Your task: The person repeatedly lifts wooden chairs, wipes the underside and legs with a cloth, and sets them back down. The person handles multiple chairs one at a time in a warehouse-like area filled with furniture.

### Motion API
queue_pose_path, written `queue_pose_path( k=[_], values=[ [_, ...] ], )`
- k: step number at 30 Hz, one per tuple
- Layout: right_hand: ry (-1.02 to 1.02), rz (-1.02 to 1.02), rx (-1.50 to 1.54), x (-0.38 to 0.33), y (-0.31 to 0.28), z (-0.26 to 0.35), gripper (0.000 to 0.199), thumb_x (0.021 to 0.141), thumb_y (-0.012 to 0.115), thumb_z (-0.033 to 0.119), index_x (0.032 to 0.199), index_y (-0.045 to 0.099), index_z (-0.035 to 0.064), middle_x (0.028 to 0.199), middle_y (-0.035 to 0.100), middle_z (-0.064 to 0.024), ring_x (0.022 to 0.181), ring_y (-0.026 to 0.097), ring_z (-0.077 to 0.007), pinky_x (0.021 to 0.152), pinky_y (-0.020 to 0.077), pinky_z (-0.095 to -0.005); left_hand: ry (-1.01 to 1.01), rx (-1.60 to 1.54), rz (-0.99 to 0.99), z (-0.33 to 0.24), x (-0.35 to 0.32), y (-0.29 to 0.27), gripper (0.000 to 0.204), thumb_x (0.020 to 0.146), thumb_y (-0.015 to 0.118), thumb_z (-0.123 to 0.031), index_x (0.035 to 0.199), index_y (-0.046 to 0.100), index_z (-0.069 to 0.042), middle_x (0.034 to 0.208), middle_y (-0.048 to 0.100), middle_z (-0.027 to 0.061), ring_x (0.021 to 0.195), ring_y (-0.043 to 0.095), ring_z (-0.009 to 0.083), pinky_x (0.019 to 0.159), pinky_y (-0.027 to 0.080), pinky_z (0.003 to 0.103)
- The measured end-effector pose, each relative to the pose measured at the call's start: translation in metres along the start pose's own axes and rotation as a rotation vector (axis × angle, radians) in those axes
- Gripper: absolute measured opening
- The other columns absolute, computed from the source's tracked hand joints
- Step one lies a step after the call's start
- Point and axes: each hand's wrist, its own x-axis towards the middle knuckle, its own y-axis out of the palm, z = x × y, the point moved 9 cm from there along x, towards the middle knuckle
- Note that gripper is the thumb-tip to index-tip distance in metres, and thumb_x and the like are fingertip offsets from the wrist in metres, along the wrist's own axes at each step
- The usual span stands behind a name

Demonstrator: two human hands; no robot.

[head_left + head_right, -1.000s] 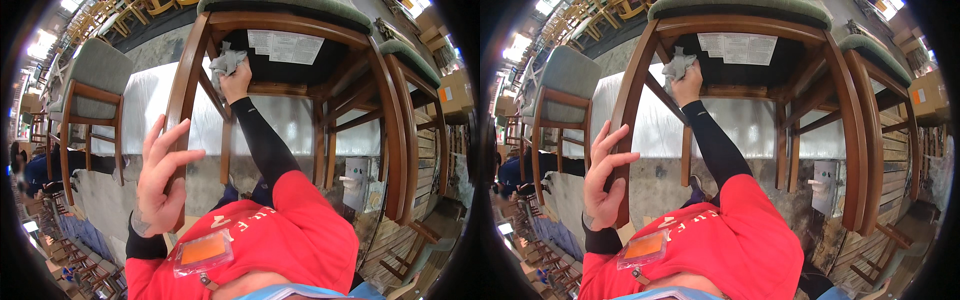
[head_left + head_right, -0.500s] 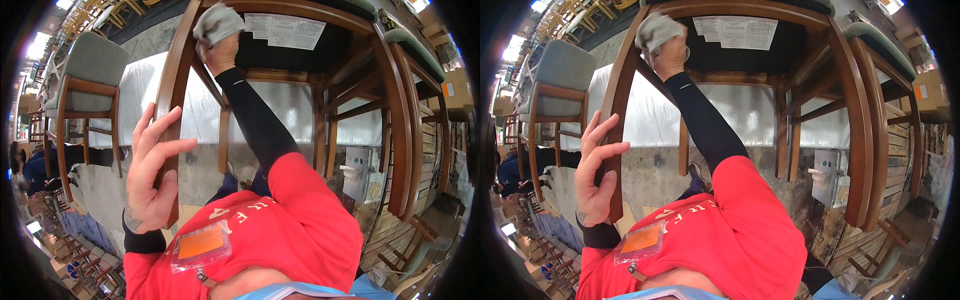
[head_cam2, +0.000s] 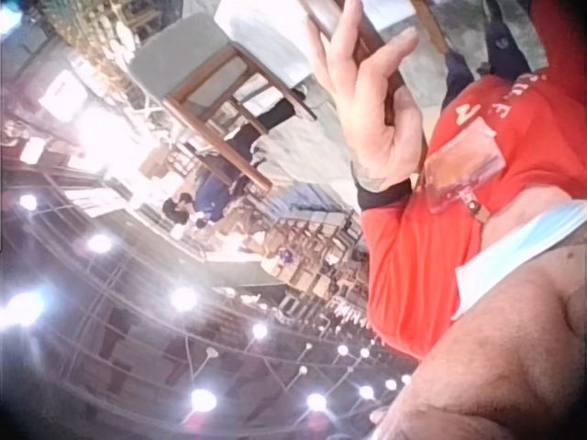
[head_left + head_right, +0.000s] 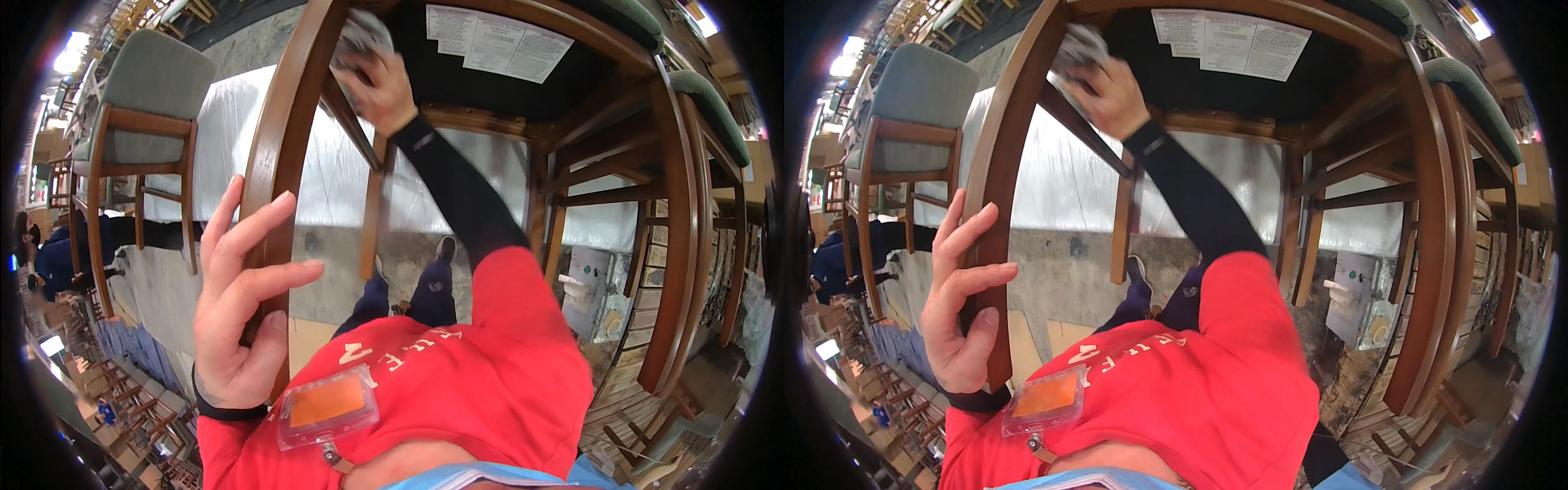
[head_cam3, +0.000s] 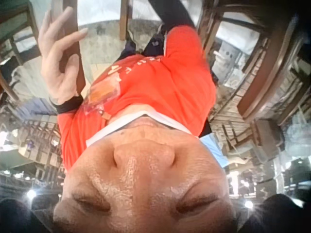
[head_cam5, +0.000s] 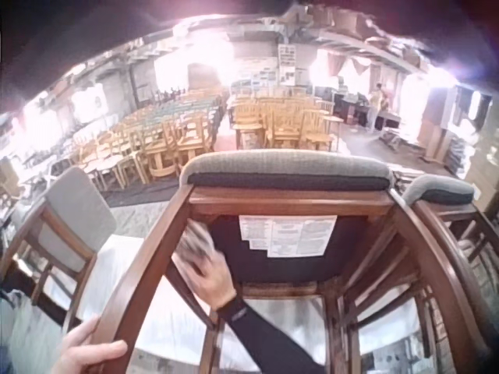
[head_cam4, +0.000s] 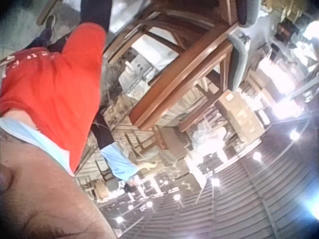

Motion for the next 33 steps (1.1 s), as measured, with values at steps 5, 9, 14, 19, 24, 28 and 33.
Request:
queue_pose_path(
  k=[5, 9, 14, 19, 24, 28, 33],
  values=[
    [-0.414, 0.353, -0.344, -0.006, 0.063, 0.016, 0.039, 0.092, 0.049, 0.021, 0.118, 0.068, -0.0003, 0.129, 0.063, -0.0135, 0.132, 0.051, -0.03, 0.118, 0.0294, -0.0425, 0.012, -0.023, 0.023, 0.004, -0.001, -0.002, 0.04, 0.063, 0.049, -0.001, 0.097, 0.07, -0.006, 0.145, 0.053, 0.0236, 0.149, 0.025, 0.0504, 0.12, 0.015, 0.061],
    [-0.41, 0.796, -0.49, -0.125, 0.119, -0.015, 0.046, 0.092, 0.046, 0.022, 0.12, 0.066, -0.0073, 0.129, 0.063, -0.0253, 0.133, 0.053, -0.0326, 0.123, 0.0251, -0.0422, 0.061, -0.042, 0.06, 0.001, 0.004, -0.005, 0.04, 0.065, 0.05, 0.0, 0.099, 0.07, -0.008, 0.144, 0.053, 0.0243, 0.149, 0.025, 0.0525, 0.12, 0.015, 0.062],
    [-0.521, 0.9, -0.249, -0.161, 0.114, 0.005, 0.037, 0.091, 0.051, 0.02, 0.111, 0.072, -0.0023, 0.131, 0.064, -0.0217, 0.135, 0.05, -0.0294, 0.123, 0.0263, -0.0405, 0.006, -0.033, 0.0, 0.005, 0.001, -0.006, 0.045, 0.066, 0.05, 0.013, 0.098, 0.075, -0.008, 0.137, 0.058, 0.023, 0.144, 0.03, 0.055, 0.117, 0.032, 0.056],
    [-0.756, 1.209, -0.289, -0.205, 0.024, -0.038, 0.032, 0.091, 0.054, 0.02, 0.111, 0.074, 0.006, 0.133, 0.064, -0.0124, 0.139, 0.045, -0.0264, 0.123, 0.0263, -0.0407, 0.031, -0.135, 0.007, 0.011, -0.001, -0.001, 0.039, 0.066, 0.051, -0.001, 0.097, 0.072, -0.008, 0.141, 0.056, 0.0238, 0.148, 0.026, 0.0532, 0.12, 0.019, 0.061],
    [-0.185, 1.632, -0.379, -0.262, -0.084, -0.112, 0.036, 0.089, 0.057, 0.015, 0.121, 0.069, 0.0085, 0.138, 0.059, -0.0062, 0.134, 0.048, -0.0285, 0.119, 0.0346, -0.0398, 0.097, -0.092, 0.053, 0.003, 0.005, -0.004, 0.04, 0.064, 0.049, 0.001, 0.096, 0.072, -0.007, 0.14, 0.057, 0.0235, 0.148, 0.026, 0.0514, 0.12, 0.022, 0.059],
    [0.288, 1.19, -0.072, -0.208, -0.057, -0.07, 0.044, 0.079, 0.064, 0.008, 0.123, 0.066, 0.0092, 0.134, 0.061, -0.0064, 0.132, 0.05, -0.0328, 0.11, 0.0458, -0.0412, 0.049, -0.072, -0.002, -0.002, 0.005, -0.005, 0.044, 0.068, 0.049, 0.011, 0.1, 0.074, -0.006, 0.133, 0.062, 0.0223, 0.144, 0.031, 0.053, 0.117, 0.027, 0.057],
    [0.005, 0.557, 0.155, -0.125, 0.041, -0.009, 0.04, 0.073, 0.064, 0.002, 0.113, 0.068, 0.0059, 0.127, 0.06, -0.0061, 0.131, 0.05, -0.0278, 0.108, 0.0452, -0.0411, 0.057, -0.06, 0.06, 0.005, 0.006, -0.002, 0.04, 0.068, 0.049, 0.001, 0.101, 0.071, -0.008, 0.139, 0.057, 0.0231, 0.148, 0.025, 0.0518, 0.119, 0.02, 0.06]
  ],
)
